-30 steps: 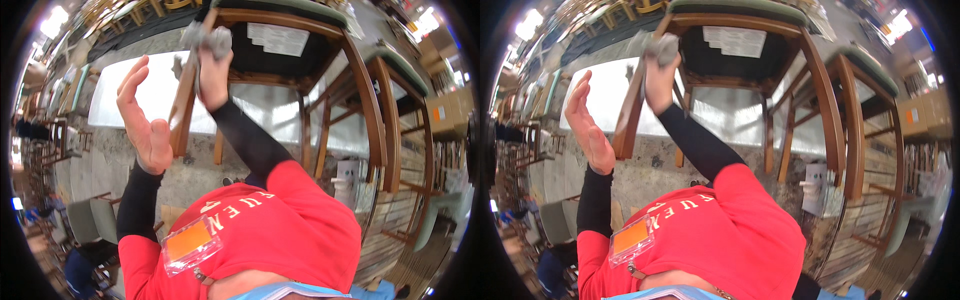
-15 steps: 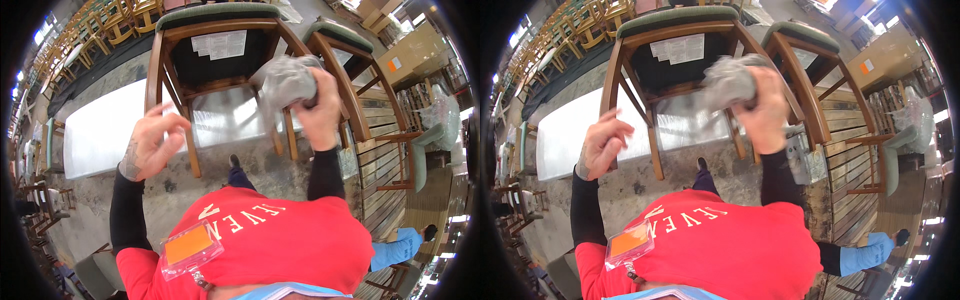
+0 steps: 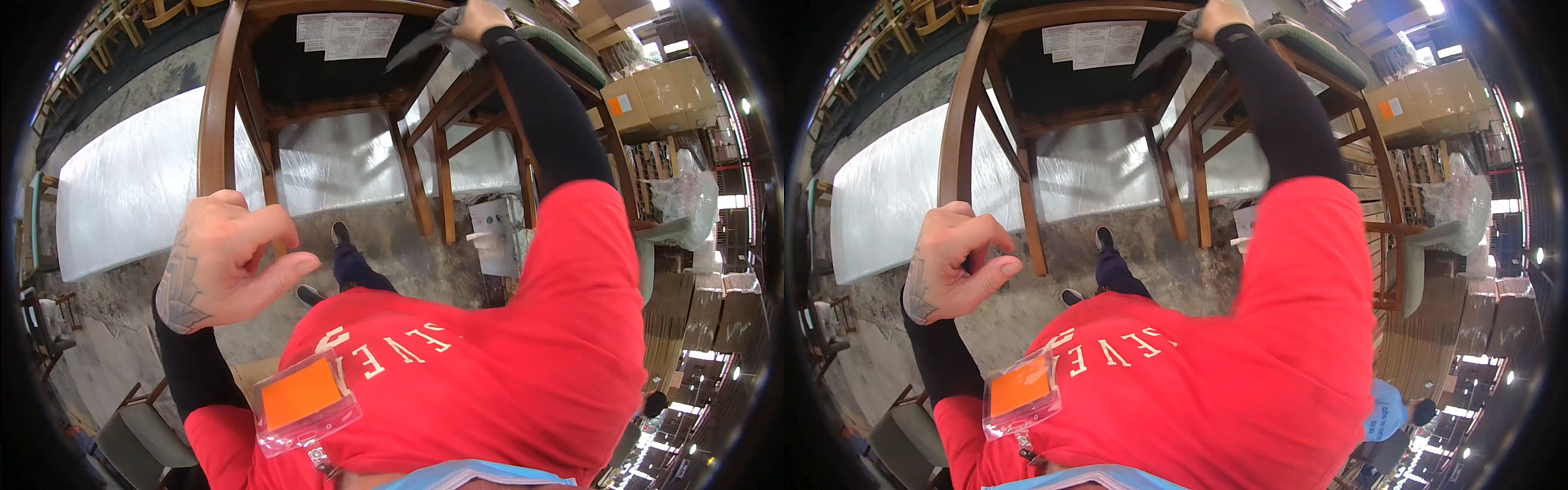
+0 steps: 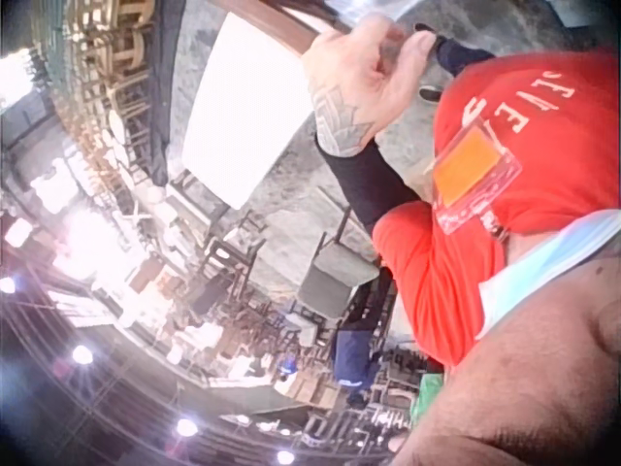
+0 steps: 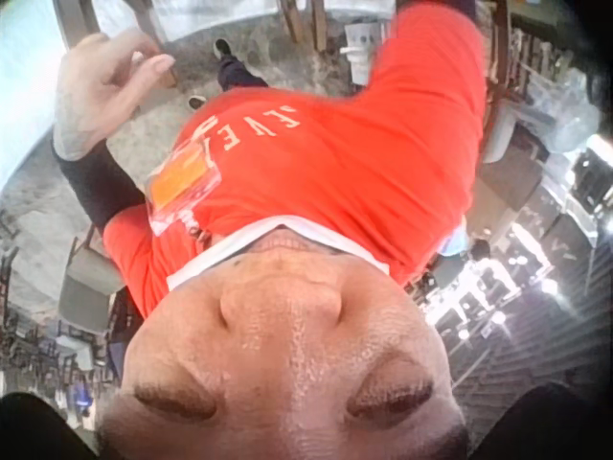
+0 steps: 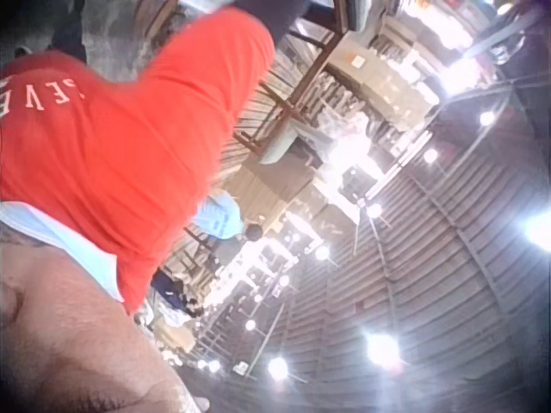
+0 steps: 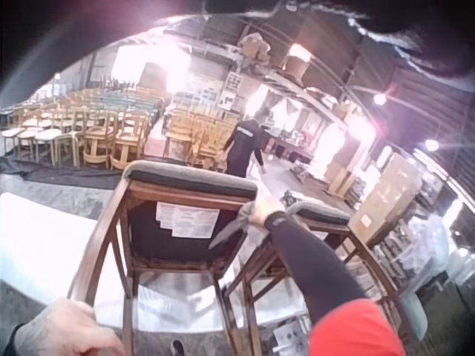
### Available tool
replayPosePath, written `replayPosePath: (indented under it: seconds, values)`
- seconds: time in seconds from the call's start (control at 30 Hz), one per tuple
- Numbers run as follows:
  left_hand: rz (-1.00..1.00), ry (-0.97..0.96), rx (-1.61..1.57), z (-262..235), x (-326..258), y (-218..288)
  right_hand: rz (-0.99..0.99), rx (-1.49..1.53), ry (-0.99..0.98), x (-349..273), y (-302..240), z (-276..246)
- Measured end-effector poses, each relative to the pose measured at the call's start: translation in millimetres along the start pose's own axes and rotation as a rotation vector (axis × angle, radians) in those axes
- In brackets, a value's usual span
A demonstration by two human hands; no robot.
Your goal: The person wipes the underside and frame of a wooden chair with a gray cloth. They repeatedly lift, rotate, and reposition the chair to access different areas, then wipe the seat and backrest. The person handles multiple chairs in a warehouse-like setting with other workers visible in the background.
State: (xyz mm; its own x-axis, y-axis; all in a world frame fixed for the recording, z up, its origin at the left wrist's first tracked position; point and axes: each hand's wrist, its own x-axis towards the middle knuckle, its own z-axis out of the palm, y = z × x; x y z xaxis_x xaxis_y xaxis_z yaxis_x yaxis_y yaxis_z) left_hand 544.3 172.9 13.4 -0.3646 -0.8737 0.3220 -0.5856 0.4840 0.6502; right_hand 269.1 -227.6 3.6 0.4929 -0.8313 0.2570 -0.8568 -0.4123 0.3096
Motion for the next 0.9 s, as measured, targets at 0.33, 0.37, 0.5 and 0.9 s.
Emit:
replayPosePath:
  seconds: [0.33, 0.37, 0.5, 0.9]
  values:
    - [-0.351, 0.055, -0.016, 0, 6, 13, 0.101, 0.187, 0.564, -145, -96, 77]
    - [-0.333, 0.038, -0.002, -1, 7, 15, 0.346, 0.753, 0.212, -184, -113, 95]
    - [-0.244, 0.007, 0.002, 2, 16, 16, 0.860, 1.622, 0.474, -275, -114, 161]
    - [-0.096, 0.125, 0.105, 14, 10, -4, 0.591, 0.826, 0.966, -86, -52, 194]
